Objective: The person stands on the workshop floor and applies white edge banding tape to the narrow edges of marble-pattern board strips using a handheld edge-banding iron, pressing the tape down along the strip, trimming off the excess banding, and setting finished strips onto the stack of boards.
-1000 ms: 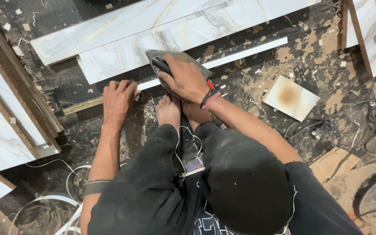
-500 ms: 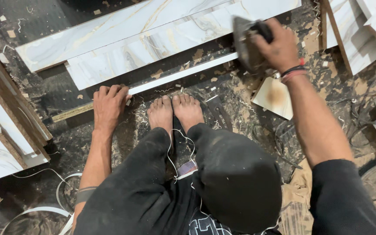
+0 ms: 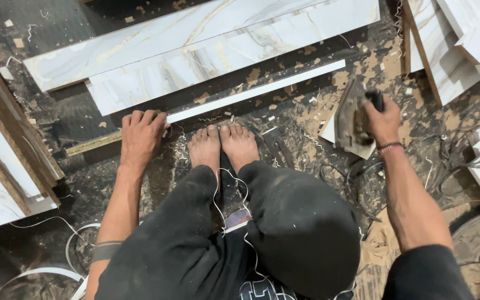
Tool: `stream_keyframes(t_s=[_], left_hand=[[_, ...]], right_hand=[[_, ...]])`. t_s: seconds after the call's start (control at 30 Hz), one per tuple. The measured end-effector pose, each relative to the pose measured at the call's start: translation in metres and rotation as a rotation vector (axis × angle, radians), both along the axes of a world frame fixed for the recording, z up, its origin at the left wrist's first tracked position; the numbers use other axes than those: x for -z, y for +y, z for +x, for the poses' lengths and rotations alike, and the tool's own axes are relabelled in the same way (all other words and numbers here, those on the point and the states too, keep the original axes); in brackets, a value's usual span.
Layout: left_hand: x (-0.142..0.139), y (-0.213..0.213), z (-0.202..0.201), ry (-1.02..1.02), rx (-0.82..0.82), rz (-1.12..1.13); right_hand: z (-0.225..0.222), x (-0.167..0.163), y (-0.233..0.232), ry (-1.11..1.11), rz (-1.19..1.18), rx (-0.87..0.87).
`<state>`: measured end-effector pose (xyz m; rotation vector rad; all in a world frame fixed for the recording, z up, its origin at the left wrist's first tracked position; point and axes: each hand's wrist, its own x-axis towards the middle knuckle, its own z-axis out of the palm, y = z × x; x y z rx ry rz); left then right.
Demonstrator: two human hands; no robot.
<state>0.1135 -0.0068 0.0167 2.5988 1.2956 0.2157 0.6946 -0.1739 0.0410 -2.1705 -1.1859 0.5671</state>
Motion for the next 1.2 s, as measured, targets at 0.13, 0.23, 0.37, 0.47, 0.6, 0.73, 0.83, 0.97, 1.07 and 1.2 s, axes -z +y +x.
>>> stream_keyframes(t_s=[0.13, 0.23, 0.37, 0.47, 0.6, 0.73, 0.83, 0.97, 1.07, 1.2], left_hand=[[-0.001, 0.002, 0.001, -0.033, 0.014, -0.027], [-0.003, 0.002, 0.002, -0.054, 0.001, -0.042], [0.0, 0.004, 0.007, -0.035, -0.003, -0.054], [0.004, 0.008, 0.006, -0.061, 0.005, -0.078], [0.011, 0.017, 0.002, -0.127, 0.019, -0.076], [0.017, 0.021, -0.003, -0.103, 0.039, -0.182], [0.022, 0.02, -0.007, -0.143, 0.022, -0.159], [0.027, 0.018, -0.012, -0.153, 0.029, -0.182], [0.029, 0.019, -0.015, -0.165, 0.031, -0.147], [0.028, 0.015, -0.021, -0.181, 0.053, -0.101]], right_hand=[[-0.007, -0.02, -0.01, -0.292, -0.164, -0.034], [-0.017, -0.031, 0.036, -0.492, -0.002, -0.258], [-0.039, -0.007, 0.133, -0.411, 0.016, -0.625], [-0.05, 0.017, 0.176, -0.402, -0.194, -0.714], [-0.052, 0.034, 0.193, -0.422, -0.274, -0.718], [-0.061, 0.041, 0.195, -0.469, -0.354, -0.77], [-0.104, 0.051, 0.2, -0.519, -0.385, -0.826], [-0.203, 0.074, 0.198, -0.373, -0.327, -0.872], [-0.252, 0.073, 0.201, -0.354, -0.205, -0.943], [-0.266, 0.052, 0.204, -0.172, -0.213, -0.995]])
